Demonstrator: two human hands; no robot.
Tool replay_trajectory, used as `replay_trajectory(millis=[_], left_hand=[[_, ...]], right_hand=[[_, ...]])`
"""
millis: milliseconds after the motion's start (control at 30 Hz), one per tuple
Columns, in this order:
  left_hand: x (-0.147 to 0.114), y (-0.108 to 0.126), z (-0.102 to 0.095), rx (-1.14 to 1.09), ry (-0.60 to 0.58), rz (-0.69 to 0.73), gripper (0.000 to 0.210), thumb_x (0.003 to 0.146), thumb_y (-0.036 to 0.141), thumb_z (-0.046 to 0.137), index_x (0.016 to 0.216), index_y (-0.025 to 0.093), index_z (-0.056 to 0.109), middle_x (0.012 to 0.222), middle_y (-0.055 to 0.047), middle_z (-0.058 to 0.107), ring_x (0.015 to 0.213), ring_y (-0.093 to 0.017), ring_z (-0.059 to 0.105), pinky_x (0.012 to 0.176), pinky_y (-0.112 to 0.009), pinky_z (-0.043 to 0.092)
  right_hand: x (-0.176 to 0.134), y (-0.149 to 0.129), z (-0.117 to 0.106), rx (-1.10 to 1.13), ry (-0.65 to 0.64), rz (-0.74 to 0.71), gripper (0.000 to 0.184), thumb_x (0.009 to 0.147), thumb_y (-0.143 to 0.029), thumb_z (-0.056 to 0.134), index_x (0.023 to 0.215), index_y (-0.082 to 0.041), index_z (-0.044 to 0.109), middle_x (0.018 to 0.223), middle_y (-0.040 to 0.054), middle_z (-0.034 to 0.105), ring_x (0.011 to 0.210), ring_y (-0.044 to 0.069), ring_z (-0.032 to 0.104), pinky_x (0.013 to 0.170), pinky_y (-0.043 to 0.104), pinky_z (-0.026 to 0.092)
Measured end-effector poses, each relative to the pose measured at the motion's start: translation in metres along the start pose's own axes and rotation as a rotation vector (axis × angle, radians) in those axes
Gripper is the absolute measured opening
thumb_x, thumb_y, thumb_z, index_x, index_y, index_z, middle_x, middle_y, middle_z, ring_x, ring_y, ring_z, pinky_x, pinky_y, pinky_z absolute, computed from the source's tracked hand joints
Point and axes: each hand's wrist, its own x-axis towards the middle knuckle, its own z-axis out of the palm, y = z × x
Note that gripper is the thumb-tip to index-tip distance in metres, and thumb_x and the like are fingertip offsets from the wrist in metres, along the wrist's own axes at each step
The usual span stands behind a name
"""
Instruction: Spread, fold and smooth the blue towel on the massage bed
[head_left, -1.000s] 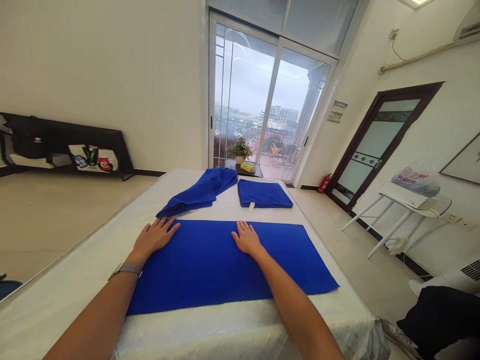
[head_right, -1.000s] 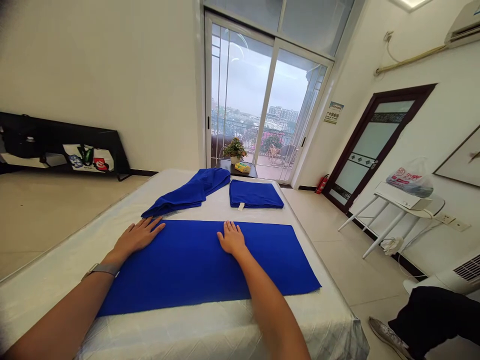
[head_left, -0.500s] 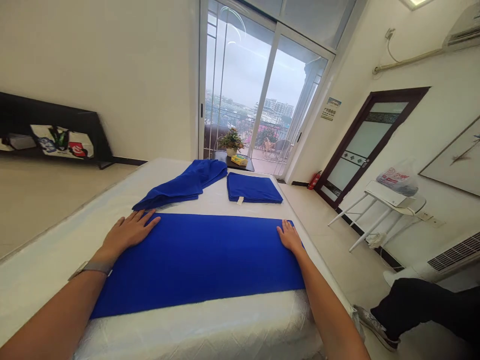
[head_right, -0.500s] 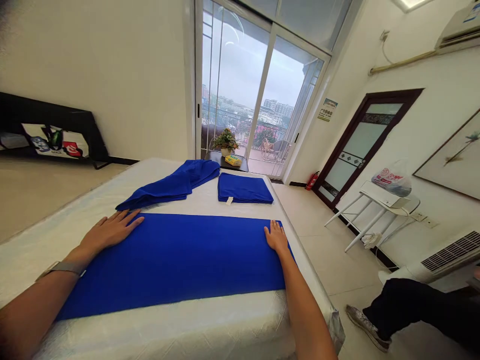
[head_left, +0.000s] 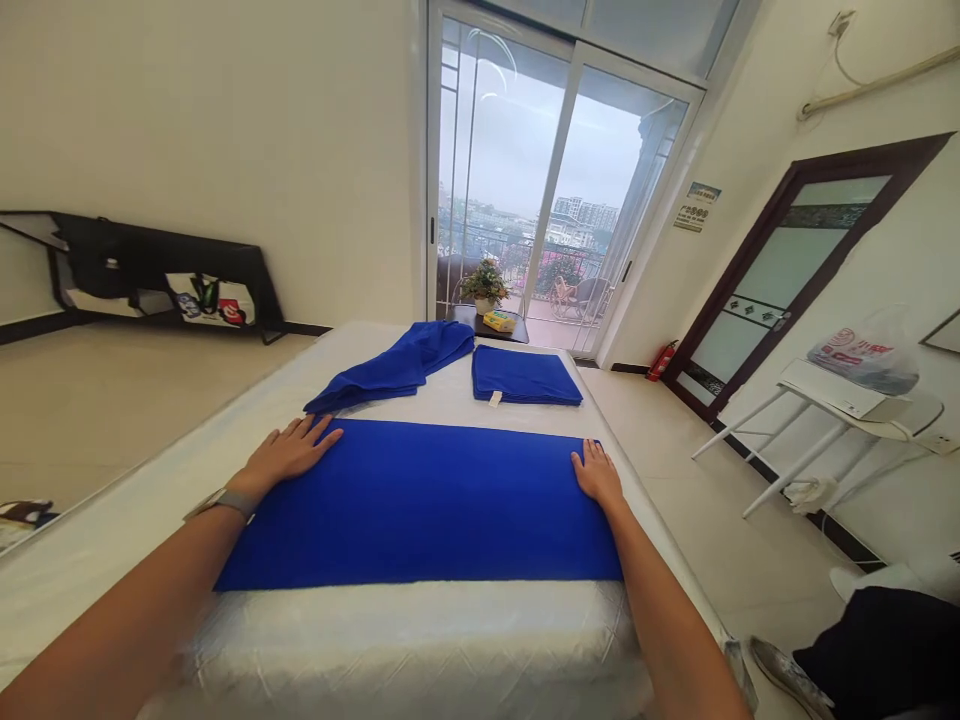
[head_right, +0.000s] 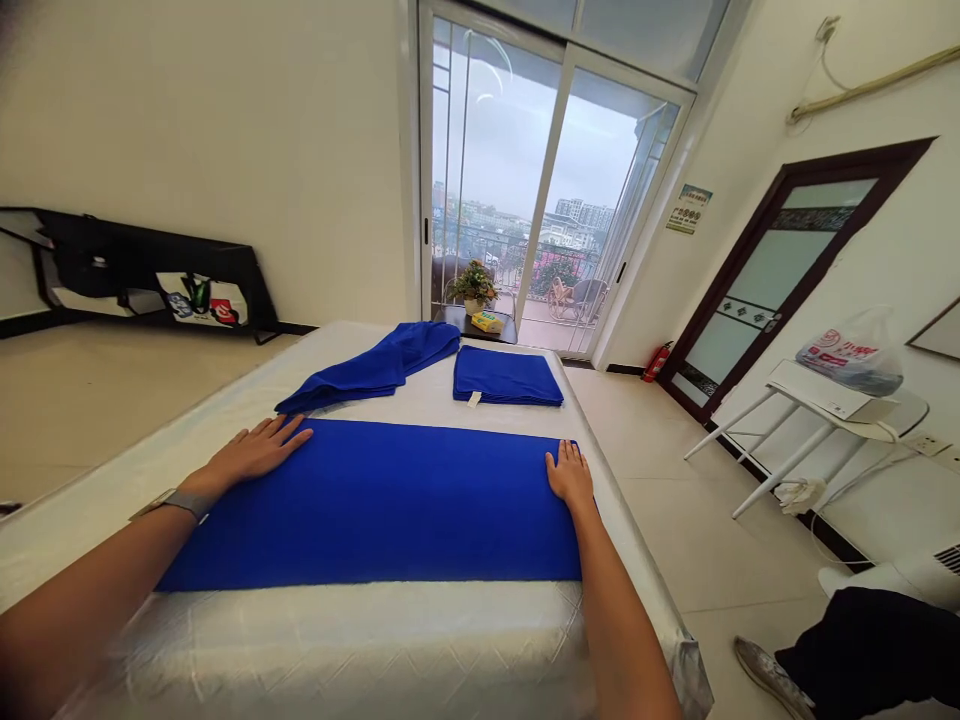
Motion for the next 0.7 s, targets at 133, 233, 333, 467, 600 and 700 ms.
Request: replay_trajectory(millis=[133,233,333,467,600,700], left_hand=[[0.006,0.030,-0.015,0.061,-0.015,-0.163,0.086,0.092,0.069,0.021,0.152,0.011,0.041,0.157,-0.023,0.038,0.146,-0.039,0.033,0.115,-0.059,0.024],[0.008,0.095,-0.020,0.082,0.104,-0.032,0.092,0.092,0.071,0.018,0.143,0.002,0.050,0.149,-0.028,0.047,0.142,-0.041,0.039,0.113,-0.058,0.028],[0.004,0.181,-0.011,-0.041,0.030,0.297,0.087,0.094,0.070,0.015,0.147,0.010,0.048,0.155,-0.020,0.044,0.146,-0.033,0.037,0.118,-0.047,0.026],[-0.005,0.258,0.011,-0.120,-0.031,0.525,0.086,0.095,0.070,0.011,0.155,0.014,0.035,0.163,-0.013,0.031,0.152,-0.027,0.024,0.122,-0.043,0.016],[-0.005,0.248,0.022,-0.122,-0.041,0.466,0.085,0.095,0.071,0.011,0.157,0.016,0.030,0.165,-0.011,0.025,0.153,-0.028,0.020,0.123,-0.045,0.012],[0.000,0.202,0.019,-0.102,-0.050,0.364,0.086,0.095,0.071,0.010,0.158,0.016,0.028,0.165,-0.011,0.024,0.154,-0.028,0.018,0.123,-0.047,0.012]], right_hand=[[0.000,-0.002,0.001,0.009,0.002,0.011,0.072,0.103,-0.050,0.016,0.160,-0.008,0.020,0.166,0.0081,0.019,0.154,0.020,0.014,0.124,0.036,0.008],[0.000,-0.002,0.000,0.017,0.003,0.015,0.071,0.102,-0.050,0.016,0.160,-0.008,0.019,0.167,0.0077,0.018,0.154,0.019,0.013,0.124,0.036,0.007],[0.000,-0.002,-0.001,0.018,-0.004,0.021,0.071,0.102,-0.050,0.016,0.161,-0.009,0.019,0.167,0.0067,0.018,0.154,0.018,0.012,0.124,0.035,0.006],[-0.001,-0.001,-0.002,0.018,0.004,0.013,0.071,0.102,-0.050,0.017,0.160,-0.009,0.020,0.167,0.0076,0.019,0.154,0.018,0.012,0.124,0.034,0.006],[-0.002,-0.002,-0.001,0.027,-0.001,0.006,0.072,0.102,-0.051,0.017,0.160,-0.008,0.020,0.167,0.0081,0.018,0.154,0.018,0.012,0.124,0.035,0.006],[-0.002,-0.002,0.000,0.031,0.011,0.006,0.072,0.102,-0.051,0.017,0.160,-0.008,0.020,0.166,0.0083,0.019,0.154,0.019,0.012,0.124,0.034,0.005]])
